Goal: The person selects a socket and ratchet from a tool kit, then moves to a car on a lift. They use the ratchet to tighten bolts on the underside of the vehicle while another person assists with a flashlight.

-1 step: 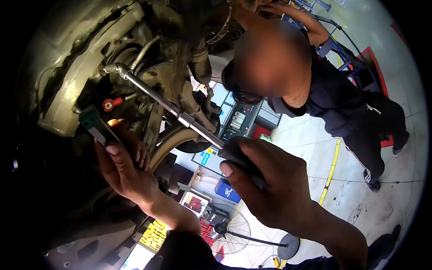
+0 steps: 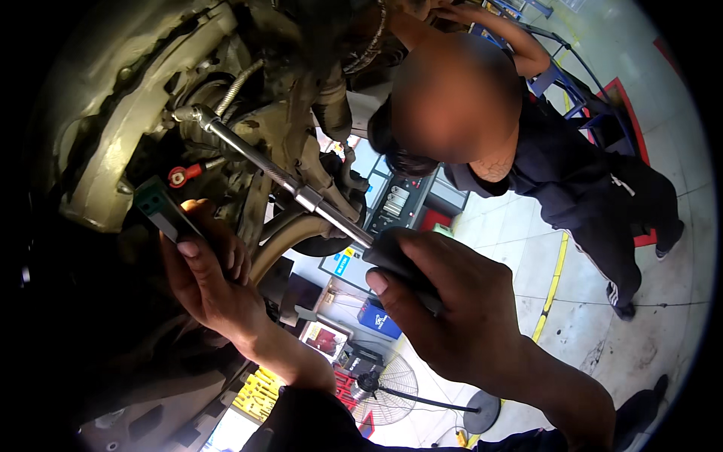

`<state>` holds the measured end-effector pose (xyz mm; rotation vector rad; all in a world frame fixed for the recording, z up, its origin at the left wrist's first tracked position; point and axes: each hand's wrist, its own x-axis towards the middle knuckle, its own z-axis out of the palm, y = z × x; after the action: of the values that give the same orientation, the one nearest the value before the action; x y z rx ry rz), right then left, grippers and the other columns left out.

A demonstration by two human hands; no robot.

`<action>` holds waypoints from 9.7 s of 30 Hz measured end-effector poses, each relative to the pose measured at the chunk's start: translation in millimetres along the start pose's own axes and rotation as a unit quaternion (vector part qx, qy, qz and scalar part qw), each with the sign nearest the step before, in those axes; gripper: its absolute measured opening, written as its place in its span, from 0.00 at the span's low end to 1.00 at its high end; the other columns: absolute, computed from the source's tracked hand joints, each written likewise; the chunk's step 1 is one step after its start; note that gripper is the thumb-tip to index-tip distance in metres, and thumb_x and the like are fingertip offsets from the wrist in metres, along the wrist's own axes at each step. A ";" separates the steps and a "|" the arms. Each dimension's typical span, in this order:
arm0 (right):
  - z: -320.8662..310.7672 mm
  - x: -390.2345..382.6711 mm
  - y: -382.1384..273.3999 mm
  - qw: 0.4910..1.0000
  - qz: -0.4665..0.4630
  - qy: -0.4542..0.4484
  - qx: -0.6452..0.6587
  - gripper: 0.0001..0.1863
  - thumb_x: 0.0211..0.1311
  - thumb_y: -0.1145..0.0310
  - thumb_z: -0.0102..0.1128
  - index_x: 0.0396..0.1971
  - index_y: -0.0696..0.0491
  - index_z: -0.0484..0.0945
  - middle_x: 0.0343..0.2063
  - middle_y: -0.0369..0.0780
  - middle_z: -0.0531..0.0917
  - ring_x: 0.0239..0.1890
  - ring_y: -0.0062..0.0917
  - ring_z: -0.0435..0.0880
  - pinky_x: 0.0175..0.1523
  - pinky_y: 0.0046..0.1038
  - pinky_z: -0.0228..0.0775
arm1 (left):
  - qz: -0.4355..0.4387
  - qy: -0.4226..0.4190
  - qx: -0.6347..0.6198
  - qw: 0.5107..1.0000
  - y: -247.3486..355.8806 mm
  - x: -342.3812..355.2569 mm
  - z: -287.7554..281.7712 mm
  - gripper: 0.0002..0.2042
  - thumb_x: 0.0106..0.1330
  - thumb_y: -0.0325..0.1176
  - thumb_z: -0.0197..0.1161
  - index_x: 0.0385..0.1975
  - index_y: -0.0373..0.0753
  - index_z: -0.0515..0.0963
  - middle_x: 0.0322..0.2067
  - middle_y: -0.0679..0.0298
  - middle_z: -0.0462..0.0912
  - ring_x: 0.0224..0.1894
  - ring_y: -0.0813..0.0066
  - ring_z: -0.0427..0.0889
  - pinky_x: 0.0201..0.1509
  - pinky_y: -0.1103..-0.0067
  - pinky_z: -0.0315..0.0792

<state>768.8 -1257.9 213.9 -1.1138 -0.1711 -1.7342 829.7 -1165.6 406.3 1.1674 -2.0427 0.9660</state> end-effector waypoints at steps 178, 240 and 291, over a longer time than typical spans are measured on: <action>40.5 134.1 -20.1 0.977 -0.088 -0.017 -0.194 0.11 0.51 0.67 0.64 0.26 0.58 0.73 0.21 0.37 0.74 0.19 0.22 0.78 0.18 0.24 0.69 | -0.133 0.065 -0.009 0.989 -12.4 44.5 19.4 0.22 0.76 0.46 0.54 0.48 0.27 0.72 0.23 0.65 0.73 0.20 0.84 0.64 0.20 0.87 0.55; -136.6 -91.7 77.2 0.942 0.295 -0.157 -0.024 0.20 0.58 0.74 0.63 0.51 0.59 0.75 0.34 0.46 0.86 0.33 0.36 0.89 0.39 0.31 0.79 | -0.377 -0.121 -0.209 0.894 -94.7 -24.8 130.3 0.14 0.78 0.39 0.50 0.39 0.32 0.71 0.29 0.62 0.74 0.19 0.85 0.67 0.21 0.87 0.62; -182.3 -5.1 275.6 0.861 0.377 -0.233 0.250 0.20 0.59 0.77 0.64 0.51 0.65 0.77 0.35 0.44 0.87 0.36 0.25 0.86 0.40 0.24 0.78 | -0.182 -0.047 0.168 0.968 -149.1 98.9 242.0 0.18 0.76 0.48 0.51 0.41 0.37 0.71 0.22 0.68 0.63 0.13 0.86 0.55 0.09 0.87 0.46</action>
<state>882.0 -1488.2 5.6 -0.9940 -0.3965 -0.6455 885.9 -1460.9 390.8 1.7247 -1.6837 1.1091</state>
